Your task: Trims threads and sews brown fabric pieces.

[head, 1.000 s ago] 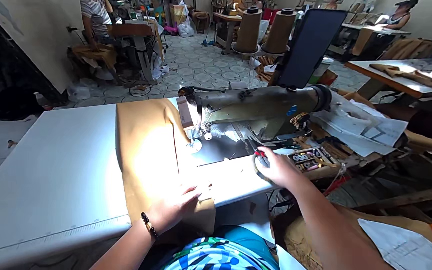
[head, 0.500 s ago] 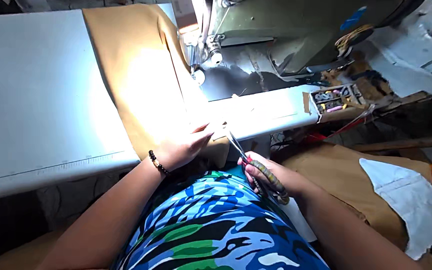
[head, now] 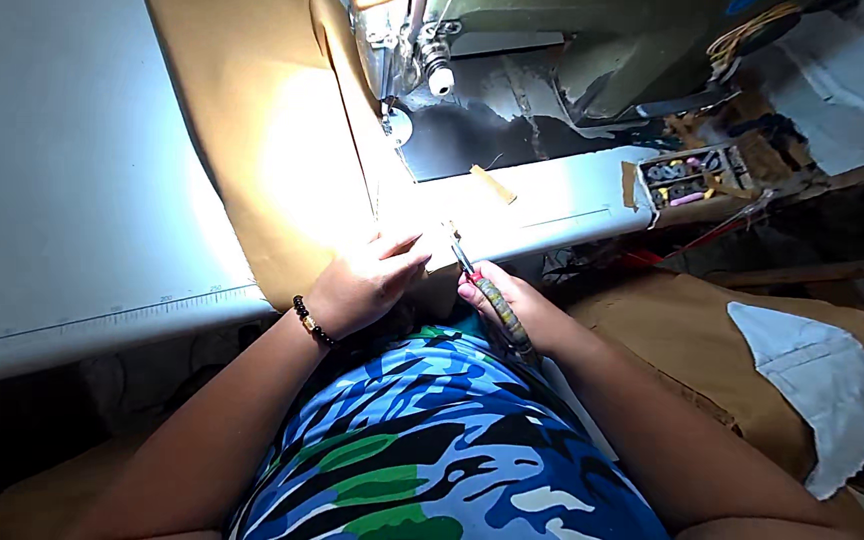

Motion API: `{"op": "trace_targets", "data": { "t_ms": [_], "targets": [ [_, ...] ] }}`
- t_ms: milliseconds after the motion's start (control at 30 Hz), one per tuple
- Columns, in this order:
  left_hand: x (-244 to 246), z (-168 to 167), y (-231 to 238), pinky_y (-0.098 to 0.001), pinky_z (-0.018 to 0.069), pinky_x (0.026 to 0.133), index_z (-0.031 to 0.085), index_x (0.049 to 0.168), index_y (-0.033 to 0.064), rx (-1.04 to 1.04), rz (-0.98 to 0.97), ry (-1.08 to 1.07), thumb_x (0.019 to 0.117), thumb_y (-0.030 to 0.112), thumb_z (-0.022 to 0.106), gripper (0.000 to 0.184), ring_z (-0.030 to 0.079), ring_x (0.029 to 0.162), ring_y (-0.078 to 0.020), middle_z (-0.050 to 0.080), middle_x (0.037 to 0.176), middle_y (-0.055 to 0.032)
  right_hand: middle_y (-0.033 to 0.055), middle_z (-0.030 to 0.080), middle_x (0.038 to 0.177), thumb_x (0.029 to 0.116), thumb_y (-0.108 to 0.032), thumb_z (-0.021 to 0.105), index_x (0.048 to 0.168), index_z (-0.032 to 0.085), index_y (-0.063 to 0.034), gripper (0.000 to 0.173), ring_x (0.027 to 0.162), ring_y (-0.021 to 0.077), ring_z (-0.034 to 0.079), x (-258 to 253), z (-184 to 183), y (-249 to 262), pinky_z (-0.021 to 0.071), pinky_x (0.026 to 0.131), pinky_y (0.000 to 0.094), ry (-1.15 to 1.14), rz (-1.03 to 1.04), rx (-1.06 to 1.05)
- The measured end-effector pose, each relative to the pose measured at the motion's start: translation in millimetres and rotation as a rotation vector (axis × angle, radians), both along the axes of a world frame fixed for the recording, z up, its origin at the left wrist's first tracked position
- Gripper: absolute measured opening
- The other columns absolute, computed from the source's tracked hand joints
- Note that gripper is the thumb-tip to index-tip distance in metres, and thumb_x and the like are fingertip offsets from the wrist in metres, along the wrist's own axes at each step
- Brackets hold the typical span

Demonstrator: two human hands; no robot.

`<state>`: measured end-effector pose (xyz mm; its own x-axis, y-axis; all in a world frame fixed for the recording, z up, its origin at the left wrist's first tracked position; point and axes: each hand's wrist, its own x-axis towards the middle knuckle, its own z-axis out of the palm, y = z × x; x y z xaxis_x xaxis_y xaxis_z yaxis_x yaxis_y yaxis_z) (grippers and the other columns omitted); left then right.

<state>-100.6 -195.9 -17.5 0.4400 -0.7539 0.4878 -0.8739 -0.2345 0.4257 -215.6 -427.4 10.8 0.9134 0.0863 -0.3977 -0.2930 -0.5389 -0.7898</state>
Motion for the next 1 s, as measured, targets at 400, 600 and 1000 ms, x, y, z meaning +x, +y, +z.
{"op": "trace_targets", "data": {
  "t_ms": [400, 600, 1000],
  "targets": [
    [6, 9, 74, -0.0509, 0.0440, 0.086, 0.079, 0.118, 0.0168, 0.139, 0.109, 0.085, 0.0955, 0.020, 0.057, 0.031, 0.063, 0.104, -0.0267, 0.069, 0.132, -0.0053, -0.0019, 0.057, 0.075, 0.1015, -0.057, 0.043, 0.121, 0.049, -0.0149, 0.047, 0.062, 0.0061, 0.061, -4, 17, -26, 0.0550, 0.058, 0.0213, 0.366, 0.057, 0.323],
    [5, 4, 100, -0.0491, 0.0420, 0.087, 0.079, 0.117, 0.0154, 0.127, 0.211, 0.061, 0.0960, 0.020, 0.059, 0.030, 0.061, 0.100, -0.0245, 0.069, 0.131, -0.0058, -0.0027, 0.057, 0.071, 0.1047, -0.056, 0.041, 0.117, 0.054, -0.0110, 0.048, 0.056, 0.0045, 0.060, 35, 2, 18, 0.0535, 0.053, 0.0203, 0.317, 0.311, 0.481],
    [0, 5, 96, -0.0506, 0.0401, 0.088, 0.077, 0.120, 0.0128, 0.106, 0.239, 0.003, 0.0961, 0.019, 0.059, 0.031, 0.061, 0.103, -0.0286, 0.067, 0.134, -0.0105, 0.0025, 0.051, 0.058, 0.1108, -0.035, 0.044, 0.090, 0.055, -0.0039, 0.039, 0.044, 0.0086, 0.054, 44, 19, 50, 0.0493, 0.043, 0.0226, 0.231, 0.164, 0.389]
  ]
}}
